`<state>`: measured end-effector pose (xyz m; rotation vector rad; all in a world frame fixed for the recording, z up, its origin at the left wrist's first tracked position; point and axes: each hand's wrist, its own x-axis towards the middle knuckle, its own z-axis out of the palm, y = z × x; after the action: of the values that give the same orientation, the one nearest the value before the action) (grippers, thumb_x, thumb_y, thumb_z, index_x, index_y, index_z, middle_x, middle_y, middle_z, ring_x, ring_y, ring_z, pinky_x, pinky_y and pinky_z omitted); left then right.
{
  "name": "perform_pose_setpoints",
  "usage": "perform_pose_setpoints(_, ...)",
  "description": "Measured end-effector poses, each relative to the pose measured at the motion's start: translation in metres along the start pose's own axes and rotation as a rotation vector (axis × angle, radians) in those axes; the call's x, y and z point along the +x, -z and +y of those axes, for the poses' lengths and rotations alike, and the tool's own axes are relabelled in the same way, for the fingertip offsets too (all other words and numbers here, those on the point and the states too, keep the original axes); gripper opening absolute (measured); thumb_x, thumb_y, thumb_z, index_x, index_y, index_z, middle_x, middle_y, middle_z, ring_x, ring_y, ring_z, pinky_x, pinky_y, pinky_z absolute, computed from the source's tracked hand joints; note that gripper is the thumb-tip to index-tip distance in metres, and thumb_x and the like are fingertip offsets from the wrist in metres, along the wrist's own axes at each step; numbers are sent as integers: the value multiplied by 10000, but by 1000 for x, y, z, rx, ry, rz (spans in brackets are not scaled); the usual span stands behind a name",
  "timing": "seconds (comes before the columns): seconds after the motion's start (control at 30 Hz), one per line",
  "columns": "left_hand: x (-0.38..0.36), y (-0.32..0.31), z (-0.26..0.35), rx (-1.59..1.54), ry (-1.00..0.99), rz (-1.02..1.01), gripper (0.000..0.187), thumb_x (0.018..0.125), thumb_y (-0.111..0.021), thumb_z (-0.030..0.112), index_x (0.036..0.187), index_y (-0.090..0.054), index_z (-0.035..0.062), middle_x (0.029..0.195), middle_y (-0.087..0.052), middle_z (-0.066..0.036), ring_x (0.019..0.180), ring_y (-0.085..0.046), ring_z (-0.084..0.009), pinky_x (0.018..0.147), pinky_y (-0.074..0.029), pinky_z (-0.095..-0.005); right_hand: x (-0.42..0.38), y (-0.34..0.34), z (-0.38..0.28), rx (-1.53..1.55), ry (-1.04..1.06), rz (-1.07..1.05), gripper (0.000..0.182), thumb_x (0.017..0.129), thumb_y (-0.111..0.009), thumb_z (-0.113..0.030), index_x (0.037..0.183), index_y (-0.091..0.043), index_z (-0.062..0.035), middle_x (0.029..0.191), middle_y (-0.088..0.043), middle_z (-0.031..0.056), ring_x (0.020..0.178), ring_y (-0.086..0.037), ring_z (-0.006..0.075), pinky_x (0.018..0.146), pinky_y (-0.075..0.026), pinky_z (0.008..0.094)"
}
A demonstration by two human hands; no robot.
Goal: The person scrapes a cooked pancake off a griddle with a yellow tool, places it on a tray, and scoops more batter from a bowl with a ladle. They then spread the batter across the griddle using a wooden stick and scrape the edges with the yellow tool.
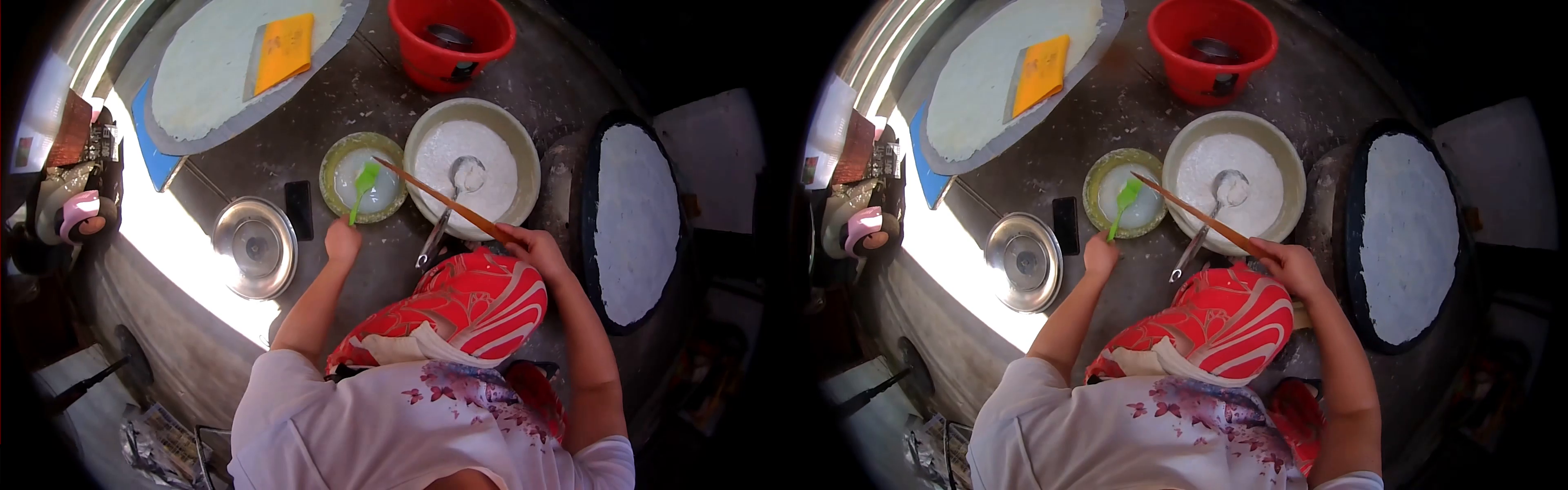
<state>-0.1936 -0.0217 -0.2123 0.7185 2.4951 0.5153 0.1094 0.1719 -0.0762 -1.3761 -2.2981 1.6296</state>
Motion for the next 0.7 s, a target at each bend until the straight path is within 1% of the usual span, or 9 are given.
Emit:
perform_pose_setpoints(0.07, -5, 9, 5, 4, -6, -15, 217, 733, -541, 120, 935, -589, 60, 914, -588, -211, 874, -561, -371, 729, -448, -457, 10, -7, -4, -291, 262, -74, 401, 777, -562, -18, 1143, -586, -179, 837, -629, 117, 684, -583, 234, 669, -470, 308)
perform_pose_setpoints(0.1, -8, 13, 7, -10, -33, 18, 213, 731, -537, 116, 927, -596, 56, 902, -593, -212, 865, -565, -374, 731, -449, -457, 10, -6, -33, -536, 190, -143, 488, 719, -556, 20, 1140, -584, -224, 842, -585, 154, 753, -578, 302, 702, -468, 349)
perform_pose_setpoints(0.3, -31, 39, 13, -57, 2, 41, 230, 726, -523, 109, 920, -631, 47, 849, -605, -222, 834, -580, -384, 735, -458, -448, 48, -15, -34, -788, 208, -62, 523, 711, -536, 1, 1174, -557, -242, 847, -577, 151, 796, -580, 305, 717, -458, 384)
perform_pose_setpoints(0.43, -32, 33, -4, -182, 21, 20, 255, 737, -509, 112, 947, -635, 43, 837, -600, -238, 836, -584, -382, 724, -461, -431, 46, -14, -39, -723, 224, -30, 474, 731, -550, -31, 1165, -566, -221, 835, -604, 157, 786, -588, 313, 717, -459, 382)
perform_pose_setpoints(0.5, -15, 13, -25, -215, 61, -17, 241, 744, -498, 110, 922, -633, 21, 830, -599, -244, 835, -583, -387, 719, -460, -431, 41, -13, -29, -474, 256, 13, 439, 772, -532, 3, 1176, -556, -169, 833, -624, 154, 702, -594, 300, 671, -465, 359)
perform_pose_setpoints(0.53, -8, 9, -28, -249, 101, -53, 232, 750, -487, 108, 898, -630, 0, 822, -598, -249, 834, -582, -391, 714, -459, -430, 37, -11, -26, -474, 253, 15, 439, 772, -532, 3, 1176, -556, -169, 833, -624, 154, 702, -594, 300, 671, -465, 359)
perform_pose_setpoints(0.57, 1, 5, -30, -249, 99, -55, 232, 750, -487, 108, 898, -630, 0, 822, -598, -249, 834, -582, -391, 714, -459, -430, 31, -9, -22, -364, 206, 48, 412, 779, -536, -12, 1158, -571, -170, 822, -631, 155, 720, -607, 278, 665, -469, 341)
perform_pose_setpoints(0.63, 19, 3, -25, -452, 348, -159, 220, 761, -480, 116, 842, -619, -35, 810, -596, -259, 826, -580, -402, 714, -454, -443, 19, -5, -16, -256, 157, 81, 385, 787, -540, -27, 1141, -585, -171, 810, -638, 157, 738, -621, 256, 658, -472, 324)
perform_pose_setpoints(0.7, 59, -39, -70, -372, 242, -111, 218, 765, -483, 121, 827, -614, -41, 807, -597, -260, 821, -580, -405, 712, -452, -449, 5, 1, -8, -30, -141, 123, 376, 815, -533, -28, 1170, -564, -149, 789, -641, 104, 704, -609, 145, 581, -464, 273)
